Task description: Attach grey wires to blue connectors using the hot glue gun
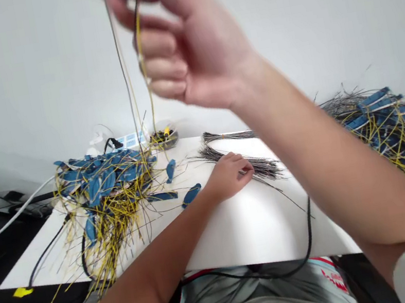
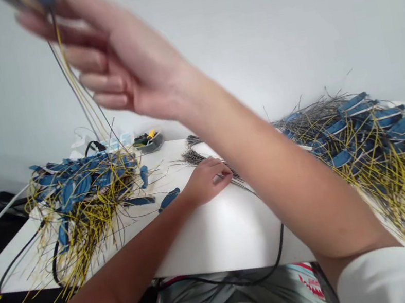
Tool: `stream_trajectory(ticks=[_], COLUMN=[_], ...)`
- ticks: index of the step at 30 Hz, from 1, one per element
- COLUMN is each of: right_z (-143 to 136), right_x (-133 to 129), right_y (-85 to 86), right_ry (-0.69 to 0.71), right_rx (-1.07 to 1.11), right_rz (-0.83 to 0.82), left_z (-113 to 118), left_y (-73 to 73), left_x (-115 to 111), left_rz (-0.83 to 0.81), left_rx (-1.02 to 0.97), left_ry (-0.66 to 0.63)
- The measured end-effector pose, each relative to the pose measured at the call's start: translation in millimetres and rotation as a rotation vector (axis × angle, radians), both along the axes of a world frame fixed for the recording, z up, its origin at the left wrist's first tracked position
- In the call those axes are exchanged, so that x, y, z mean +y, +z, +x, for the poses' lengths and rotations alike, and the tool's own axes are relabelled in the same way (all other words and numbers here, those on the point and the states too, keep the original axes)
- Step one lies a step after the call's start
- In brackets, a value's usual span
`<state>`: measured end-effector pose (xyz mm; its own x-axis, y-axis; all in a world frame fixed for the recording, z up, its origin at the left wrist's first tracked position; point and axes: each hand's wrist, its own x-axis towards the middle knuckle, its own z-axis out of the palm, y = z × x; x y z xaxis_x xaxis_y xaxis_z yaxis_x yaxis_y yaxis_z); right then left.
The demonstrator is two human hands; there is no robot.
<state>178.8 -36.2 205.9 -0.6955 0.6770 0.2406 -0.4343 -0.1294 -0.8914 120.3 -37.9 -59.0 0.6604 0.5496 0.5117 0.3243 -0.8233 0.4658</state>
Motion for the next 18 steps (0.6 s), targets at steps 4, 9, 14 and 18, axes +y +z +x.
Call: stream_trajectory(ticks=[4,9,14,18], right_z=[35,24,16,38], right_x=[-12,2,15,4], right_y=[32.1,-34.4,-87.9,-32.7], right_ry=[-0.068,-0.014,0.061,0.067], right_rx=[-0.001,-0.449,-0.575,-0.044], right_rz=[-0.002,0.062,-0.026,0.007], left_z=[0,3,3,-3], left_y=[2.1,-0.8,3.2,9.0], left_x=[0,2,0,1], left_rz=[-0.002,-0.032,-0.129,-0.367], left_rx=[-0.014,-0.051,-0.138,-0.258], left_ry=[-0.010,0.032,0.075,0.058])
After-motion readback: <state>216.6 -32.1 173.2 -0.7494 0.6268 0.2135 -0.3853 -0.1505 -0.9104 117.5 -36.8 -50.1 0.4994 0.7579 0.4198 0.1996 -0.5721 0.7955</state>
